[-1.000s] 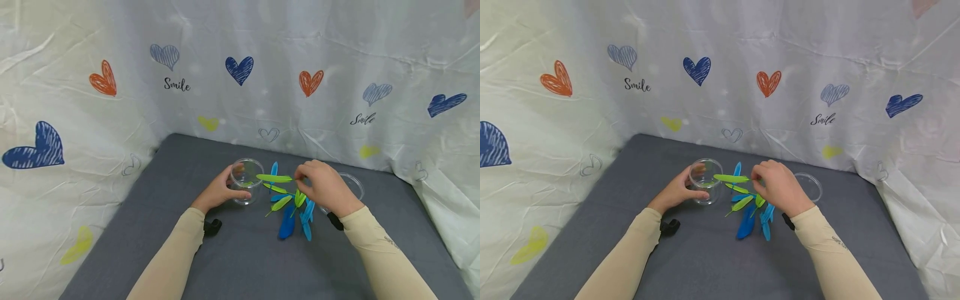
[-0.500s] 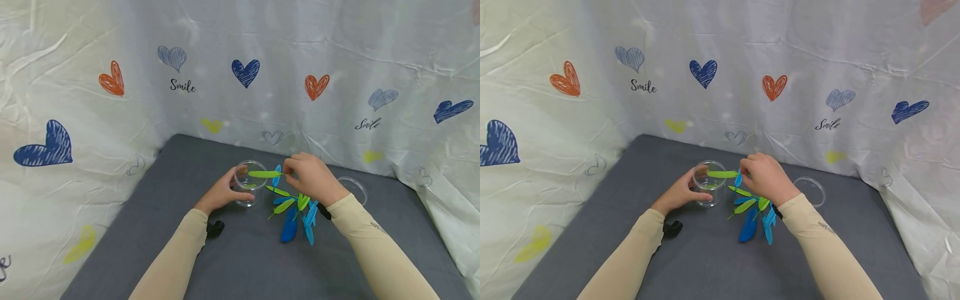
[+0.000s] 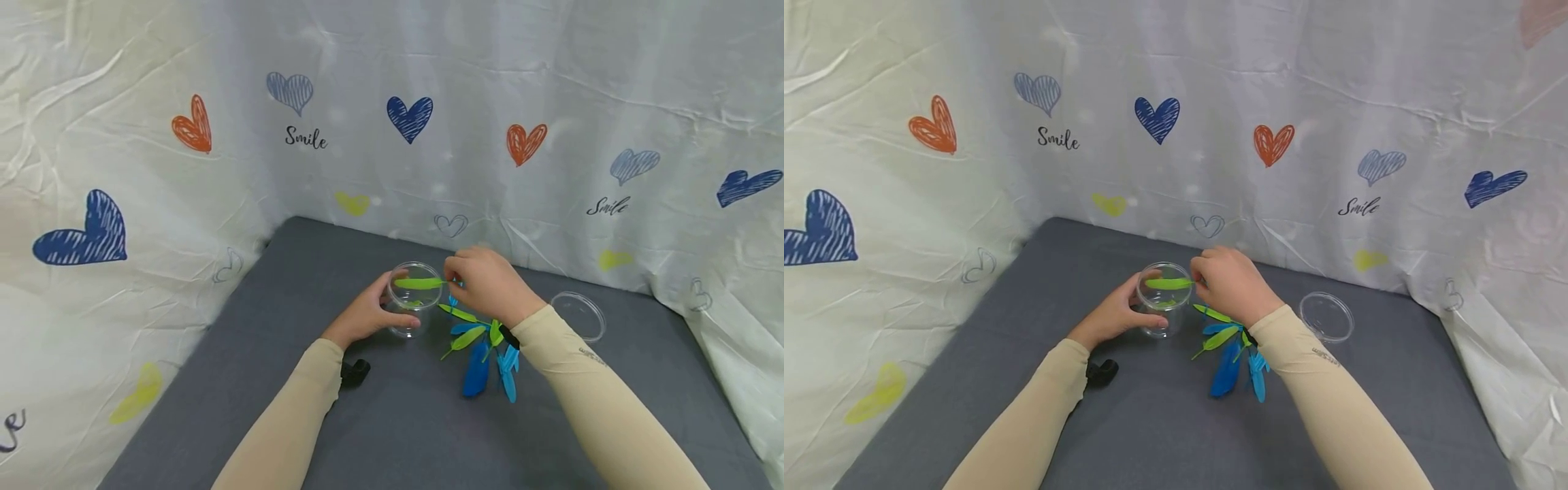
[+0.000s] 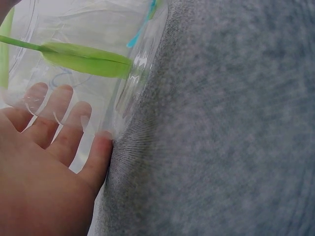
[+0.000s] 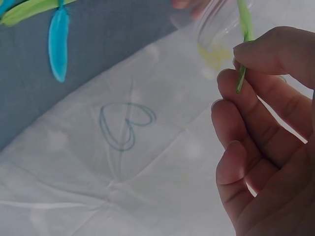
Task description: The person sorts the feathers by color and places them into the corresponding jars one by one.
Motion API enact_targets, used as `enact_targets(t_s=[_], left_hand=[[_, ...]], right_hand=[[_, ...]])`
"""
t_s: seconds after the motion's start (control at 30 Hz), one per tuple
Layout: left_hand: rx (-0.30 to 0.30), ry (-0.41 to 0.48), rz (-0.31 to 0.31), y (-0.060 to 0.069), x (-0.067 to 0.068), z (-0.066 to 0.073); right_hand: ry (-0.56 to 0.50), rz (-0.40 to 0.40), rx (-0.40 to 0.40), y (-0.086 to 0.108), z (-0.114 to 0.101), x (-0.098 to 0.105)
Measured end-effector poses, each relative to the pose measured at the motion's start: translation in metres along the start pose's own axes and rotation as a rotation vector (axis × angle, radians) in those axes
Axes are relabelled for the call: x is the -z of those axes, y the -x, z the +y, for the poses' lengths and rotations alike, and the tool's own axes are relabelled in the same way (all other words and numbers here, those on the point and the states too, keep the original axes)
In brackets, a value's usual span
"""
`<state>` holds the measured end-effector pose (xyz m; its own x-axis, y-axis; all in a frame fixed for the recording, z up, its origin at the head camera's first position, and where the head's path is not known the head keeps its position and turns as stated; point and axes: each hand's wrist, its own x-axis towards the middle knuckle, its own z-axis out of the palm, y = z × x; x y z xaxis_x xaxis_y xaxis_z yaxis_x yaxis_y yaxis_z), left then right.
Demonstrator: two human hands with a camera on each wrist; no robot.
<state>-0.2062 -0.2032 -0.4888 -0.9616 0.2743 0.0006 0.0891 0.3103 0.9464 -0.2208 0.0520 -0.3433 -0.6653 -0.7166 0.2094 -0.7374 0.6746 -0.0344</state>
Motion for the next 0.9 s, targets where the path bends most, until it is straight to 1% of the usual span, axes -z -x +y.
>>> enact_targets(t_s=[0.17, 0.4, 0.53, 0.77, 0.9], left_hand=[[-0.024, 0.012, -0.005, 0.000, 0.000, -0.001], [-0.030, 0.022, -0.028, 0.000, 0.001, -0.003], [-0.047, 0.030, -0.042, -0.001, 0.001, -0.003], [-0.032, 0.033, -0.037, -0.001, 0.001, -0.002], [-0.036, 0.030, -0.035, -0.001, 0.002, -0.004]], right_hand=[[0.004, -0.009, 0.033, -0.009, -0.005, -0.006], [0.023, -0.004, 0.091, -0.019, -0.014, -0.014], [0.038, -0.023, 0.096, -0.023, -0.018, -0.018], [0.063, -0.041, 0.107, -0.029, -0.020, -0.024], [0.076, -0.044, 0.113, -0.031, -0.021, -0.027]])
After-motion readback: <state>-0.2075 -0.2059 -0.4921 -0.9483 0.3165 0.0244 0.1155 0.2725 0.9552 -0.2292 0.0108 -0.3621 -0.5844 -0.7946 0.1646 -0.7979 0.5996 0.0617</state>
